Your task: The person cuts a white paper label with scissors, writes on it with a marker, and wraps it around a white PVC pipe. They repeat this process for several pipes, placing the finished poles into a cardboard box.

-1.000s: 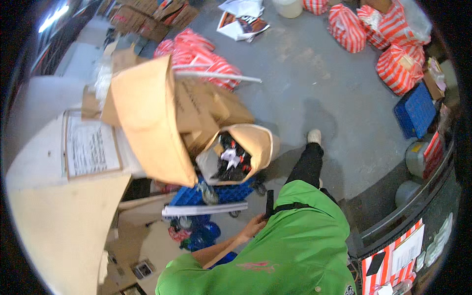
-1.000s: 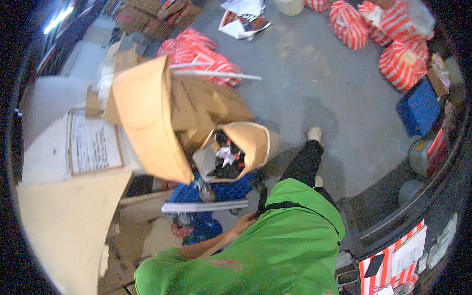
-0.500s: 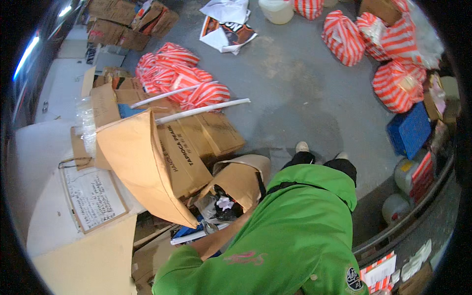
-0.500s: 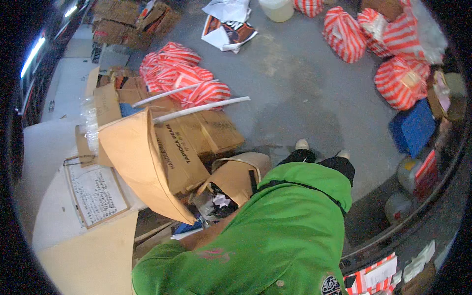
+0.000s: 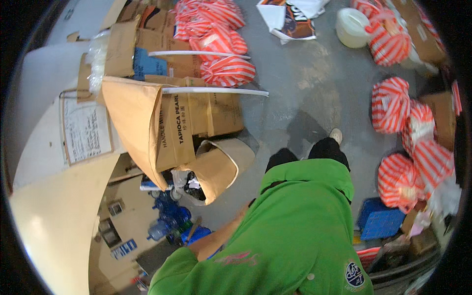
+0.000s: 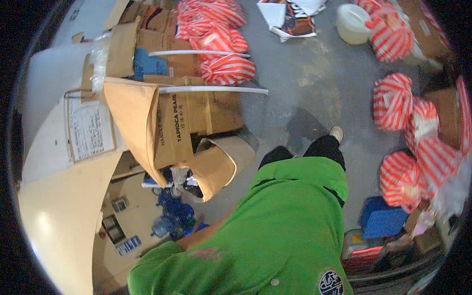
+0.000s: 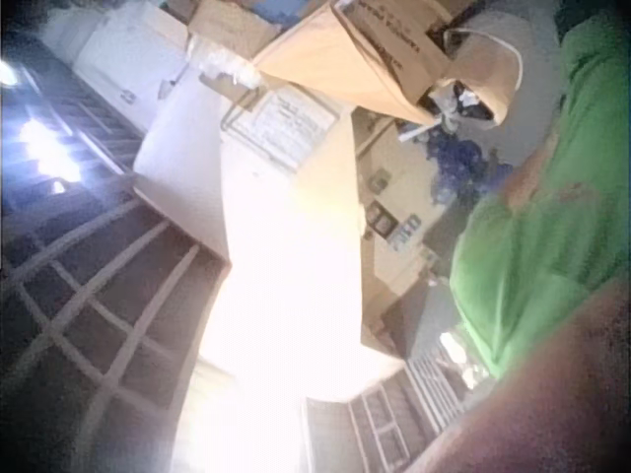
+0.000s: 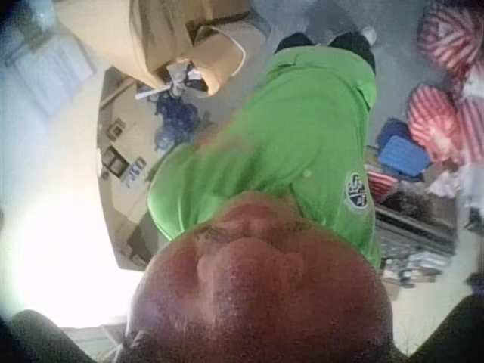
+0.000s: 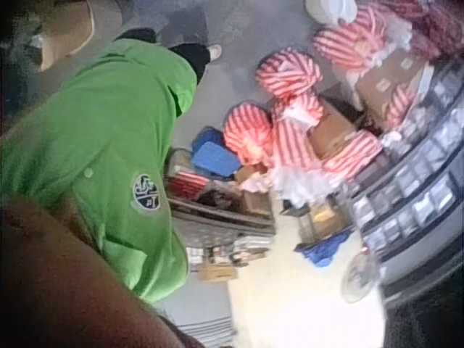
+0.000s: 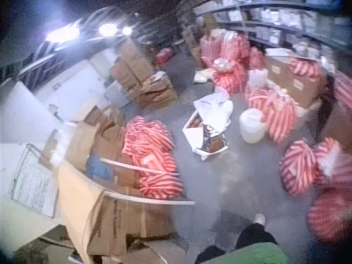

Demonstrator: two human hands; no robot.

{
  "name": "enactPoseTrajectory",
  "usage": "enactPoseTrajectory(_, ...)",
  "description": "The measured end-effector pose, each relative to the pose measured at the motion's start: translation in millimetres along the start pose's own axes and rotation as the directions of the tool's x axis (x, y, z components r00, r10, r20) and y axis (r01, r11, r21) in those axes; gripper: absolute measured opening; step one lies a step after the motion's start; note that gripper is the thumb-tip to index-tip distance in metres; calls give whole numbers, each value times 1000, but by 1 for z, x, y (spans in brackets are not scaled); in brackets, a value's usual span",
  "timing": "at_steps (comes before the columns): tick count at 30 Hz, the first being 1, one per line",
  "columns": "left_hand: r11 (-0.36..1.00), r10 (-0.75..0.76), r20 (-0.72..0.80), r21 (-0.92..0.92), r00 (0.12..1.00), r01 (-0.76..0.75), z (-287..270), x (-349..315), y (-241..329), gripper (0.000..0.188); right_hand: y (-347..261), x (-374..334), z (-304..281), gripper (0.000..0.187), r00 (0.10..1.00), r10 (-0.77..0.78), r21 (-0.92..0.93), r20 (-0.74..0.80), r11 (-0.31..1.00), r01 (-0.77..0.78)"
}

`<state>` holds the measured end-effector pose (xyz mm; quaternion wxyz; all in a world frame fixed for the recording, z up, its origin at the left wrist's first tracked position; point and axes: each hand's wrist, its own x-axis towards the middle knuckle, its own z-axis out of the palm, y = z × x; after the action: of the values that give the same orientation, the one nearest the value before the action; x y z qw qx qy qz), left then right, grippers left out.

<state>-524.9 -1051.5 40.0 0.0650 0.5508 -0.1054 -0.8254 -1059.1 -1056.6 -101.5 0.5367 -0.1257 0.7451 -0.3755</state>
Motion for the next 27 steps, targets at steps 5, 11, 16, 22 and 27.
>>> enactPoseTrajectory(5,989,135,-124,71,983,-127,130,-3,-8,48,-29,49,-74,28,993,107,-109,53,989,-100)
enactPoseTrajectory(11,952,270,-171,192,947,-237,192,22,77,49,-93,103,-157,28,981,186,-230,49,958,-170)
enactPoseTrajectory(16,889,326,-112,374,939,-264,197,53,175,50,-193,173,-177,28,987,157,-342,36,930,-135)
enactPoseTrajectory(22,658,-40,443,686,896,-310,112,97,326,56,-339,278,-128,28,985,90,-473,144,881,-11)
enactPoseTrajectory(27,593,764,-473,783,439,-188,-57,164,459,34,-464,365,-29,27,941,82,-571,328,810,129)
